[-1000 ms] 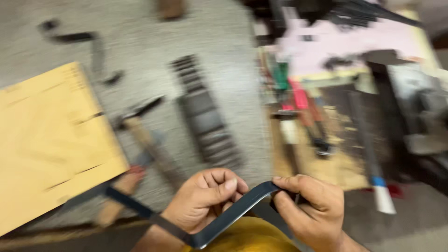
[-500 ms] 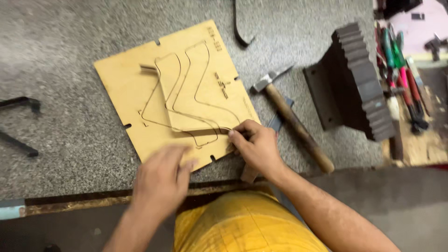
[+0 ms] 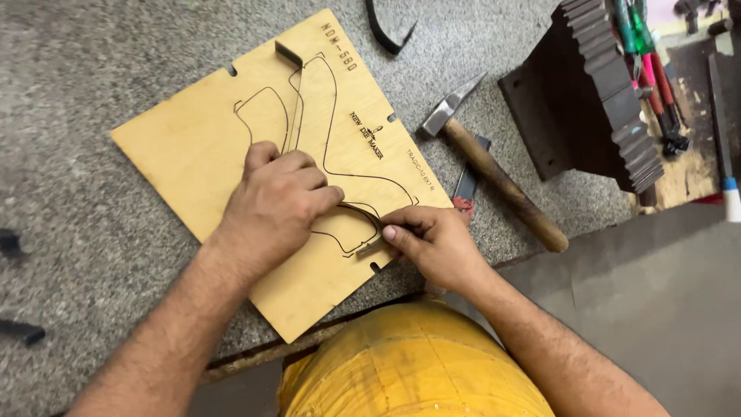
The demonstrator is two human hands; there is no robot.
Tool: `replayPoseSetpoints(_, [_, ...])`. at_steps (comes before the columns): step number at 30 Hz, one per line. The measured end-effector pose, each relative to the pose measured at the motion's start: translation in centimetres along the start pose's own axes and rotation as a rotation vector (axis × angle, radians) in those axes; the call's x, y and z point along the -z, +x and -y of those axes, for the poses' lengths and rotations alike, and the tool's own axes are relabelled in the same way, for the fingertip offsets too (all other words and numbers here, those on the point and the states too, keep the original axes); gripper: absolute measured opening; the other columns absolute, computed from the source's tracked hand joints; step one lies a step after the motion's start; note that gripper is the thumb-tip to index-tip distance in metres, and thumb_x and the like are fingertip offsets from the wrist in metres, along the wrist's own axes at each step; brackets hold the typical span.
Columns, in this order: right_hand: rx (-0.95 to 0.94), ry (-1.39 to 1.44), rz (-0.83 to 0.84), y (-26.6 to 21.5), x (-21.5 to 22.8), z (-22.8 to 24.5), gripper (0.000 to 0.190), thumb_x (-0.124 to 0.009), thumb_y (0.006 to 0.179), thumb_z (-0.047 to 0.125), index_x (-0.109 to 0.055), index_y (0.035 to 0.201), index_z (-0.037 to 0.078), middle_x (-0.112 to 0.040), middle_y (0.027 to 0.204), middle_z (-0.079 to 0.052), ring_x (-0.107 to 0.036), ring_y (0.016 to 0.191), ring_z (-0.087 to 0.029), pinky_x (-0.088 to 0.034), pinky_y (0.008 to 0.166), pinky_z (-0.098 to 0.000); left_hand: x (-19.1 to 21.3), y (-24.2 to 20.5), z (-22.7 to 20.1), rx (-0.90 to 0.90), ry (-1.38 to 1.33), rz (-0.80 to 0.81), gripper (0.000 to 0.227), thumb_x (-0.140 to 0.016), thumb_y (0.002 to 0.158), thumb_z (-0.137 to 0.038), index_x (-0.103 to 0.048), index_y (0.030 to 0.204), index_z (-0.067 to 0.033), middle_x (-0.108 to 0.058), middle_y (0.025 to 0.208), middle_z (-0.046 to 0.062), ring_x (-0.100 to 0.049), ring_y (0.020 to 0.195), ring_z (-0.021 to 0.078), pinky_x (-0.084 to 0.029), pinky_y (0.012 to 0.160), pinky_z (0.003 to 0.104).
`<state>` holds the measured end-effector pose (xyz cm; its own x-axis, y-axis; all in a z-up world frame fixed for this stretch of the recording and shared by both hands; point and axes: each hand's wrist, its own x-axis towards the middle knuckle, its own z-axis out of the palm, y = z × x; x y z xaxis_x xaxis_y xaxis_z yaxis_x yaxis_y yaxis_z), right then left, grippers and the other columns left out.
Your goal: The person bends metal strips into a specific shape using a manual bending machine and a wooden template. They repeatedly place the metal strip into the machine, operate the lever to bend it, and then check the shape against the template.
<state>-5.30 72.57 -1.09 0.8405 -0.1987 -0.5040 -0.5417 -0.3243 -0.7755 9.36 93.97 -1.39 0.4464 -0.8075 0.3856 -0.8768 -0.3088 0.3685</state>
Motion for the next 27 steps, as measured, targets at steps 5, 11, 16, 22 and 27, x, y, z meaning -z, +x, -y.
replayPoseSetpoints(5, [-0.122, 0.050, 0.016, -0.1, -0.3, 0.4, 0.023, -0.070, 0.094, 0.013, -0.075, 0.110, -0.002, -0.076, 0.080, -0.006, -0.070, 0.069, -0.010, -0.060, 0.064, -0.0255, 0.0, 1.0, 2.1, -0.135, -0.098, 0.093, 0.010, -0.065, 0.084, -0.013, -0.073, 0.082, -0.0169, -0.060, 0.073, -0.004, -0.061, 0.078, 0.0166, -0.044, 0.082, 0.038])
replayPoseSetpoints(11, [-0.196, 0.192, 0.031, 0.2, -0.5, 0.6, 0.023, -0.068, 0.094, 0.009, -0.074, 0.111, -0.005, -0.077, 0.085, -0.008, -0.072, 0.072, -0.011, -0.061, 0.067, -0.0262, 0.2, 0.6, 2.6, -0.143, -0.148, 0.104, 0.010, -0.065, 0.085, -0.015, -0.071, 0.078, -0.0136, -0.059, 0.071, -0.005, -0.059, 0.073, 0.0144, -0.045, 0.078, 0.036])
replayPoseSetpoints(16, [-0.240, 0.259, 0.006, 0.4, -0.2, 0.5, 0.022, -0.070, 0.093, 0.007, -0.074, 0.110, -0.006, -0.077, 0.085, -0.009, -0.073, 0.073, -0.012, -0.061, 0.067, -0.0271, 0.4, 0.8, 2.6, -0.167, -0.174, 0.058, 0.010, -0.066, 0.084, -0.014, -0.068, 0.075, -0.0124, -0.056, 0.070, -0.003, -0.058, 0.073, 0.0151, -0.044, 0.077, 0.036])
replayPoseSetpoints(22, [-0.251, 0.200, 0.025, 0.4, -0.1, 0.3, 0.022, -0.070, 0.093, 0.007, -0.075, 0.110, -0.006, -0.077, 0.082, -0.009, -0.072, 0.072, -0.012, -0.061, 0.066, -0.0267, 0.4, 0.8, 2.6, -0.185, -0.170, 0.067, 0.013, -0.066, 0.082, -0.012, -0.063, 0.069, -0.0126, -0.052, 0.069, -0.002, -0.058, 0.073, 0.0160, -0.044, 0.076, 0.036])
replayPoseSetpoints(27, [-0.234, 0.161, -0.010, 0.5, -0.4, 0.8, 0.021, -0.070, 0.093, 0.007, -0.075, 0.110, -0.005, -0.078, 0.082, -0.009, -0.073, 0.071, -0.012, -0.062, 0.066, -0.0267, 0.3, 0.7, 2.8, -0.164, -0.180, 0.078, 0.012, -0.066, 0.083, -0.012, -0.064, 0.071, -0.0131, -0.053, 0.069, -0.002, -0.058, 0.073, 0.0161, -0.044, 0.078, 0.036])
